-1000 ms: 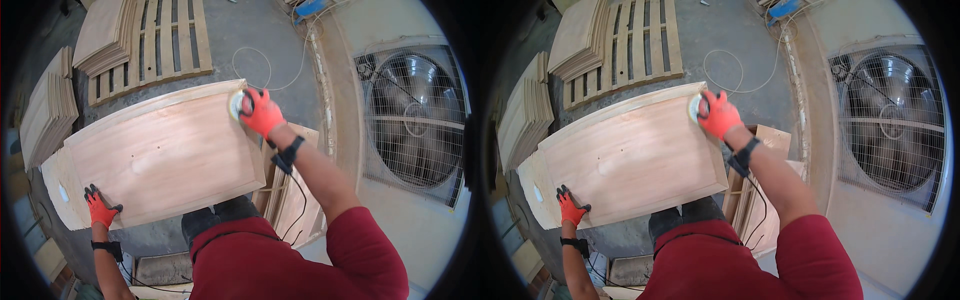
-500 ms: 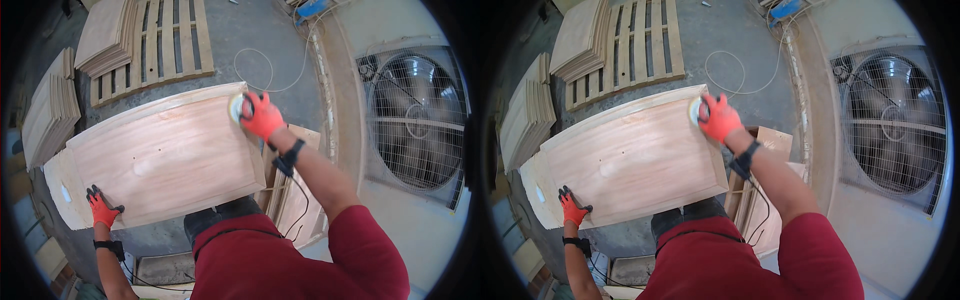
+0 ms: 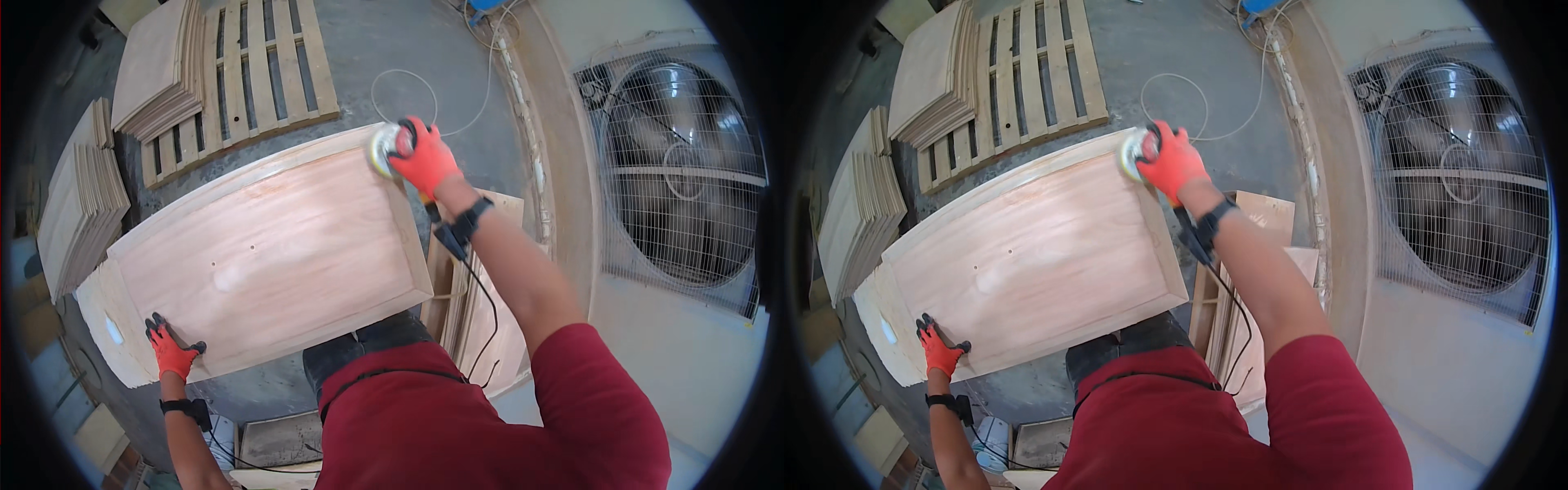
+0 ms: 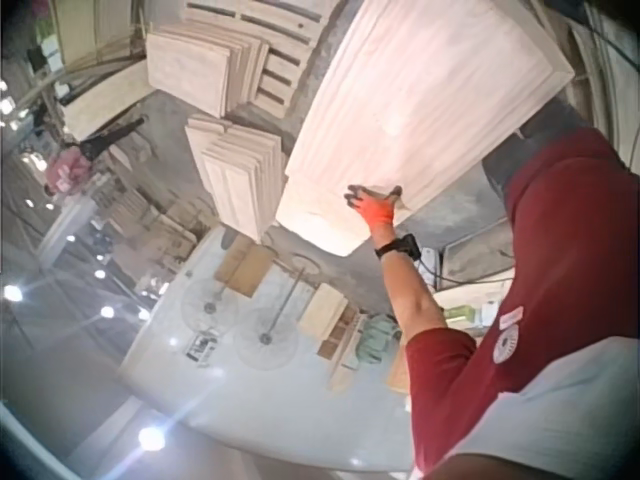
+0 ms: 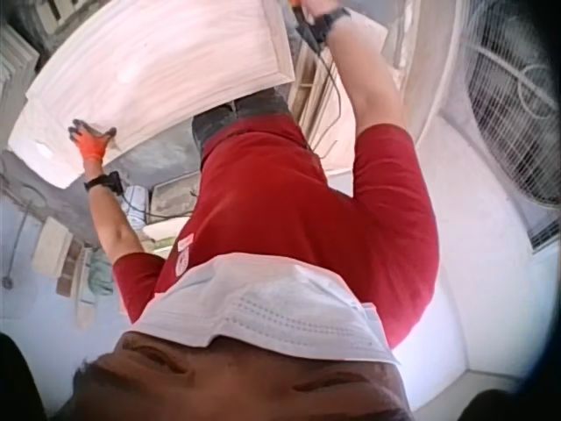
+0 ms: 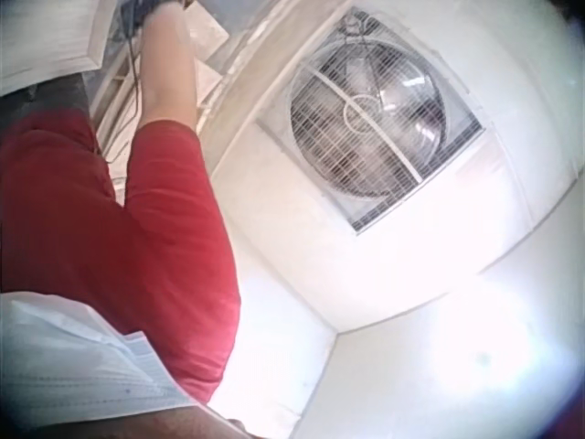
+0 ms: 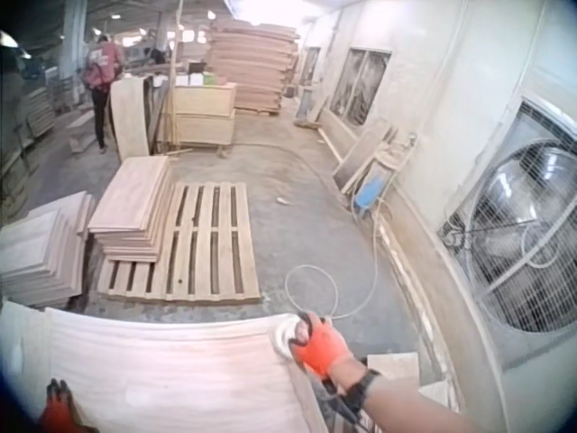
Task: The person applies a white substance from a bottle onto a large wooden board and then smooths it using an orbital sander. The person moves the sander across the surface of the board, occasionally reapplying the substance to specific areas.
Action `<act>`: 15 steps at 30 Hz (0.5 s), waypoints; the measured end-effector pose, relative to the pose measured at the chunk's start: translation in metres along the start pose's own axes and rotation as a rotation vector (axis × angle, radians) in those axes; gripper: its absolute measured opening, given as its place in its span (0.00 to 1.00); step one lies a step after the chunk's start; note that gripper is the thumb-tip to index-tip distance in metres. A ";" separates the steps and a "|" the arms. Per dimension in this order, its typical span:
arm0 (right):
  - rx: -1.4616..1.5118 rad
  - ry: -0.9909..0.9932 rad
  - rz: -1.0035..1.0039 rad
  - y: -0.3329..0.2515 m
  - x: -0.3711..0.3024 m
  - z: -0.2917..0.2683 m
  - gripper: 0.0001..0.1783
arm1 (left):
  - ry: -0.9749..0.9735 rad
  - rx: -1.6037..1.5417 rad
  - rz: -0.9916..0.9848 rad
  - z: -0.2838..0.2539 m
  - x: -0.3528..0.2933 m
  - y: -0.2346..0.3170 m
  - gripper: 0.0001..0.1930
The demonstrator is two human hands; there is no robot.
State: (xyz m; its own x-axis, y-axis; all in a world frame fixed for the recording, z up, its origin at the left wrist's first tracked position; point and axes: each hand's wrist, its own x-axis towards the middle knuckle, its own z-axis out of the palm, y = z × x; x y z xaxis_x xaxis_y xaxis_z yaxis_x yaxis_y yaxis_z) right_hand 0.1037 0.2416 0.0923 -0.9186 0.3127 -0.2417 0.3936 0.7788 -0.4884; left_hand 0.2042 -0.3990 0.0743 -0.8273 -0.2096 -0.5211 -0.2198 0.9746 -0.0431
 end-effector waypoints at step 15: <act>-0.177 -0.039 -0.059 -0.038 -0.035 0.009 0.36 | 0.025 0.015 0.038 0.003 0.004 -0.004 0.67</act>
State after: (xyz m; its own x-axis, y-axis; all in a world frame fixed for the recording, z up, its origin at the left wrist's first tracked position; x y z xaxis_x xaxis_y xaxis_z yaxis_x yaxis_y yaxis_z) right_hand 0.1211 0.1968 0.1119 -0.9365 0.2453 -0.2506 0.3237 0.8797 -0.3485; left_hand 0.2039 -0.4035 0.0696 -0.8474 -0.1744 -0.5015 -0.1809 0.9828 -0.0362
